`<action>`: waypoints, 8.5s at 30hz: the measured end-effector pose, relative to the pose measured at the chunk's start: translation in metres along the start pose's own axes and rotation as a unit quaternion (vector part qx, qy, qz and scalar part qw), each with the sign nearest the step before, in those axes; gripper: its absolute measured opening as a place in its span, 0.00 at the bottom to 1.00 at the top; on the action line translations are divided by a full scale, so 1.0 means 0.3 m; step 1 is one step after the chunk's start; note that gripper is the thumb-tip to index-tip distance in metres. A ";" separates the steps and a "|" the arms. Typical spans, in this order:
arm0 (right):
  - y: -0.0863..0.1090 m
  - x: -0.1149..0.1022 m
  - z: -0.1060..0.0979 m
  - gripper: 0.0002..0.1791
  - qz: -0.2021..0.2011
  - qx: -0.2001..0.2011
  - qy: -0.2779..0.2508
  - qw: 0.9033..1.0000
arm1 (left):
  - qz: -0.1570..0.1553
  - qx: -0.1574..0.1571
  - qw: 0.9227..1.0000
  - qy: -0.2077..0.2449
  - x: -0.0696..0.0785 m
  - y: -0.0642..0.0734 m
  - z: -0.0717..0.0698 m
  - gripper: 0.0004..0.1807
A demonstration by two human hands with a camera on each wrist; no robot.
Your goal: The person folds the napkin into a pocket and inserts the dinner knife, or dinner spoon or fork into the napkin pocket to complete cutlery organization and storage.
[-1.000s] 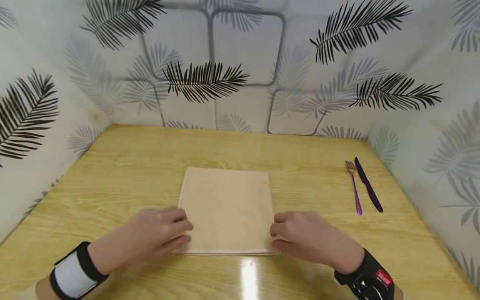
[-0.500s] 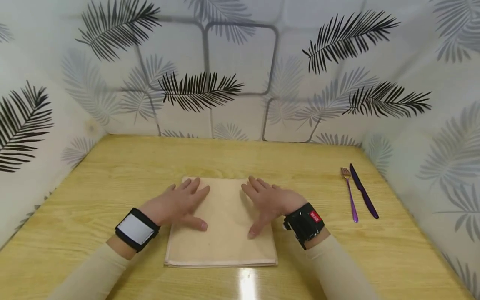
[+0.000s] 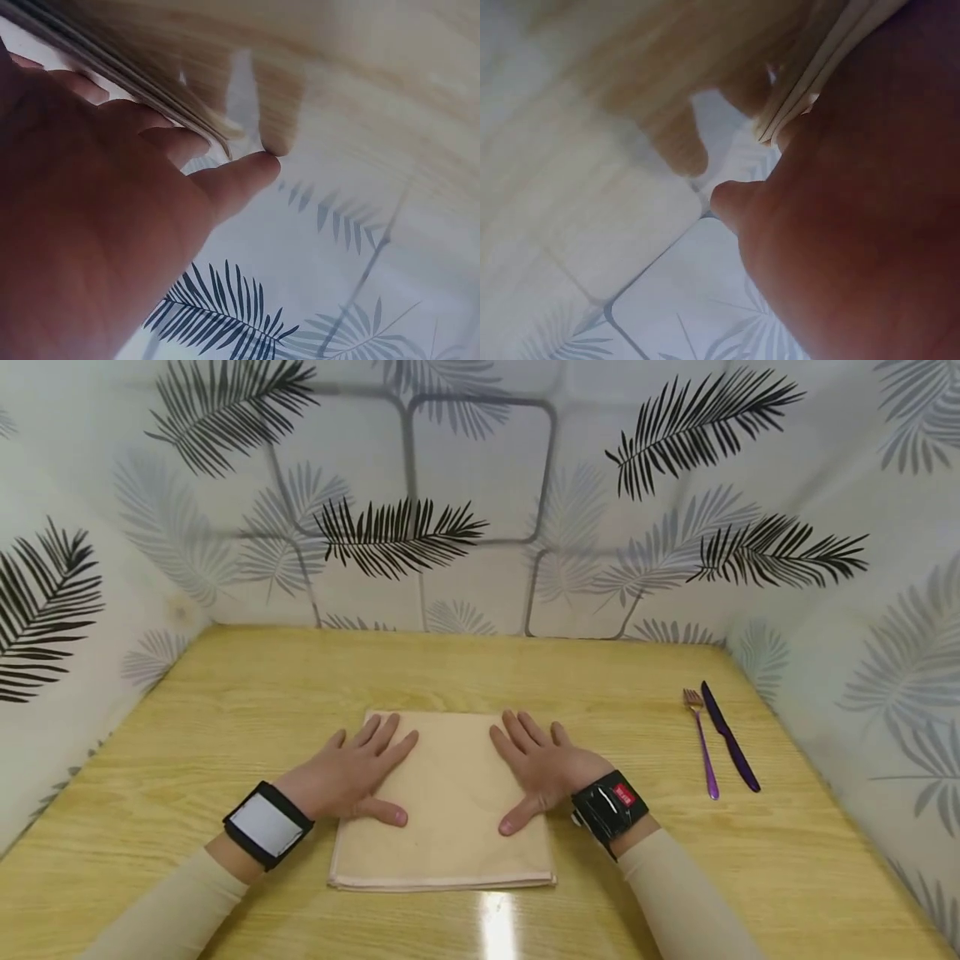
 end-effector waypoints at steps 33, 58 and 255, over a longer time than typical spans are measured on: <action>0.259 -0.143 -0.220 0.08 -0.115 0.018 -0.015 0.993 | 0.032 0.137 0.988 -0.058 -0.086 -0.026 -0.037 0.19; 0.525 -0.102 0.094 0.35 -0.163 0.034 -0.003 0.986 | 0.019 0.082 0.995 -0.058 -0.130 -0.003 -0.061 0.26; -0.166 0.187 0.008 0.65 0.032 0.067 -0.025 0.997 | -0.071 -0.004 0.991 -0.117 -0.144 -0.224 -0.029 0.52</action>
Point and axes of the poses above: each hand's wrist, its own y-axis away from the middle knuckle, its own z-axis out of the palm, x = y × z, the point moved 2 cm from there along -y, towards the middle knuckle, and after that the axes turned 13 degrees about z, right-handed, at the moved point
